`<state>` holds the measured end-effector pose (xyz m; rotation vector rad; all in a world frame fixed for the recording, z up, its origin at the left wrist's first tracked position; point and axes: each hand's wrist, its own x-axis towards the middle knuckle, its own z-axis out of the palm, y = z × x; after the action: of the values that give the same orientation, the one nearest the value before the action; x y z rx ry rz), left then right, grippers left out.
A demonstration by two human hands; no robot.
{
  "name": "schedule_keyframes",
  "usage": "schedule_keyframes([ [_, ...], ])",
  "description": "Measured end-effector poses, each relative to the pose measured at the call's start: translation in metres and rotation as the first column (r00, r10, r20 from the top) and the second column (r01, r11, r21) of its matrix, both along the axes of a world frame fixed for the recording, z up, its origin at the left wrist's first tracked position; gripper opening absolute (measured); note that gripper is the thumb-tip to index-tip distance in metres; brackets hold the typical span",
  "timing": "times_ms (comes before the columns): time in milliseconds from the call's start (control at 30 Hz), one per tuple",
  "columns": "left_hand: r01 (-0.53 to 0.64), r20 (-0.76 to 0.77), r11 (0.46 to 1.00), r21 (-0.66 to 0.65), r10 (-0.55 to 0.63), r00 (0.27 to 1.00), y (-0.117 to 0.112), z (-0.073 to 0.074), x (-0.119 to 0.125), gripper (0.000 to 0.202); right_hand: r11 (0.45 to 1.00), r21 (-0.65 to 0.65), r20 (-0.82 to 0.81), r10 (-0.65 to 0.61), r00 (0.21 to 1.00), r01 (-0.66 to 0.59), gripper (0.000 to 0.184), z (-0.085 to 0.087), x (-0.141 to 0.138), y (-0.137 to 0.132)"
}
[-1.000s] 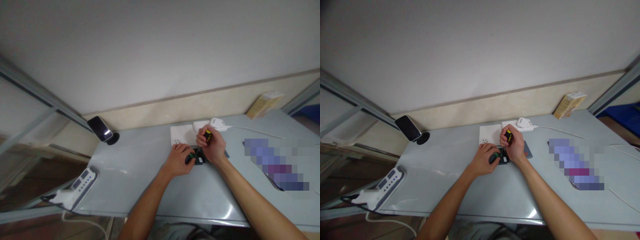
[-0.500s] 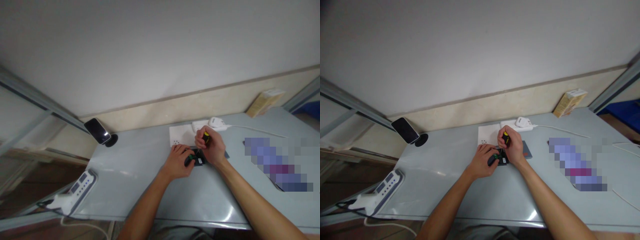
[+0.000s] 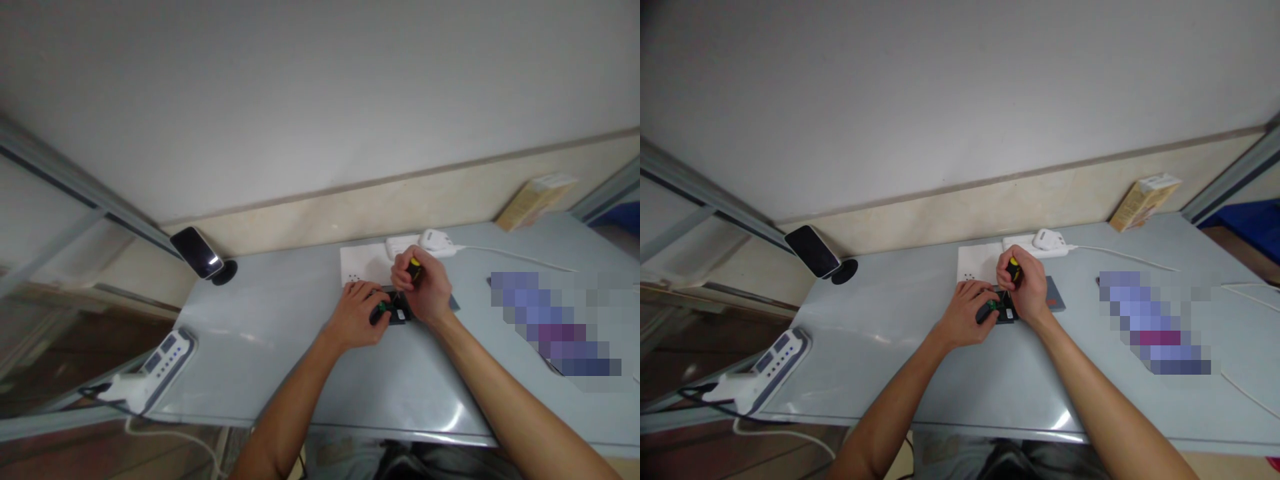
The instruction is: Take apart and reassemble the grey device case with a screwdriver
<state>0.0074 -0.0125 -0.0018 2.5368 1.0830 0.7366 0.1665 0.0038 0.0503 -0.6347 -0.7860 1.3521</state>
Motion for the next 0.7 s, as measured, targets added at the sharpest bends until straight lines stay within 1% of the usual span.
schedule_keyframes([
  [167,-0.018,-0.015,1.000,-0.010,0.018,1.000,0.0024,-0.0023,-0.0015,0.020,0.999,-0.008,-0.018,0.034,0.999,-0.034,0.033,0.0014,0.0005,0.0008],
  [267,-0.027,-0.018,0.999,-0.023,0.027,0.999,0.0028,-0.0017,-0.0022,0.019,1.000,-0.013,-0.029,0.023,0.999,-0.023,0.032,0.0034,0.0005,0.0007],
  [400,-0.017,0.003,1.000,-0.010,0.017,1.000,0.0024,-0.0003,-0.0019,0.018,1.000,-0.004,-0.042,-0.003,0.999,0.002,0.031,0.0034,-0.0001,0.0008],
  [567,-0.001,0.005,1.000,-0.002,0.001,1.000,0.0024,-0.0007,-0.0014,0.019,0.999,-0.032,-0.045,0.015,0.999,-0.017,0.031,0.0030,0.0000,0.0012],
  [700,0.000,0.020,1.000,0.002,0.000,1.000,0.0025,-0.0021,-0.0014,0.019,0.999,-0.036,-0.121,0.007,0.993,-0.012,0.031,0.0079,0.0027,0.0026],
])
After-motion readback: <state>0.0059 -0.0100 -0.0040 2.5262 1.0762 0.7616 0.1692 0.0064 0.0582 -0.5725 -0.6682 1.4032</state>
